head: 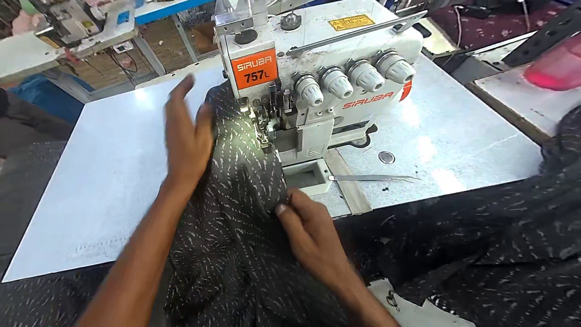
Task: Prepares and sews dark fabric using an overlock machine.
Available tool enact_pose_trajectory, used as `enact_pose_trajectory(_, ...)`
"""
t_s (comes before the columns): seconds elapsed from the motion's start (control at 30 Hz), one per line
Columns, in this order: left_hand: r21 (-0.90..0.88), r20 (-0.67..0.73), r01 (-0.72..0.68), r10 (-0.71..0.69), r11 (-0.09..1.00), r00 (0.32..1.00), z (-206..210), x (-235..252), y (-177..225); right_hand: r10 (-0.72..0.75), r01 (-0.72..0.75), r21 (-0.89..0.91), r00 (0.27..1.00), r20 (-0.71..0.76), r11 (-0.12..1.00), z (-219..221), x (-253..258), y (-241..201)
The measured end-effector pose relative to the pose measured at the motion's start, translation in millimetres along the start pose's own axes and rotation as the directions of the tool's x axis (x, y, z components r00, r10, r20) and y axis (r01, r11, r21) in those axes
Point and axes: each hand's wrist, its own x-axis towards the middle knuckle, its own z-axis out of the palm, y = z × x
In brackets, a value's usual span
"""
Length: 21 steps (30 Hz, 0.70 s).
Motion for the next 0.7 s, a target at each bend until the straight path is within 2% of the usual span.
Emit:
enact_pose_trajectory(0.07, -0.077, -0.117, -0.019, 0.01, 0.997, 0.993, -26.1, -97.8, 3.1, -0.054, 0.055, -0.028, 0.998, 0.032, 0.998, -12.0, -18.9, -1.2)
enact_pose_trajectory(0.1, -0.121, -0.188, 0.033, -0.056, 0.992, 0.981, -32.9, -156.6, 2.3, -0.044, 0.045, -0.038, 0.998, 0.048, 0.998, -20.6, -25.8, 0.5)
enact_pose_trajectory(0.17, -0.181, -0.246, 0.275, -0.314, 0.944, 0.917, -34.1, -257.0, 1.2, 0.012, -0.005, -0.063, 0.994, 0.112, 0.998, -38.7, -29.8, 6.3)
enact_pose_trajectory(0.23, -0.197, -0.146, 0.559, -0.588, 0.806, 0.796, -26.7, -310.2, -3.9, 0.037, -0.02, -0.088, 0.979, 0.2, 0.996, -49.1, -28.8, 4.6)
enact_pose_trajectory(0.27, -0.186, -0.06, 0.65, -0.669, 0.737, 0.741, -20.7, -318.9, -12.3, 0.031, -0.011, -0.088, 0.972, 0.233, 0.996, -51.3, -26.8, 0.5)
enact_pose_trajectory(0.33, -0.135, 0.058, 0.686, -0.686, 0.715, 0.726, -2.3, -314.7, -34.9, 0.017, -0.002, -0.058, 0.966, 0.256, 0.998, -52.4, -21.5, -7.1)
enact_pose_trajectory(0.4, -0.142, 0.073, 0.684, -0.681, 0.716, 0.728, 12.6, -294.5, -45.5, 0.039, -0.031, -0.039, 0.976, 0.215, 0.999, -50.4, -20.9, -8.5)
enact_pose_trajectory(0.47, -0.289, 0.054, 0.701, -0.72, 0.652, 0.692, 14.1, -275.1, -42.8, 0.056, -0.052, -0.027, 0.984, 0.168, 0.998, -47.3, -27.5, -10.5)
enact_pose_trajectory(0.57, -0.572, 0.115, 0.659, -0.749, 0.488, 0.653, -17.0, -281.6, -34.8, 0.057, -0.062, 0.032, 0.989, 0.139, 0.998, -45.3, -40.6, -13.2)
enact_pose_trajectory(0.63, -0.559, 0.148, 0.695, -0.77, 0.453, 0.621, -59.5, -282.2, -27.1, 0.104, -0.107, 0.025, 0.989, 0.108, 0.994, -42.7, -45.4, -8.2)
enact_pose_trajectory(0.7, -0.454, 0.11, 0.739, -0.792, 0.497, 0.6, -105.3, -265.8, -22.6, 0.136, -0.141, 0.036, 0.986, 0.099, 0.989, -40.0, -48.3, -5.7)
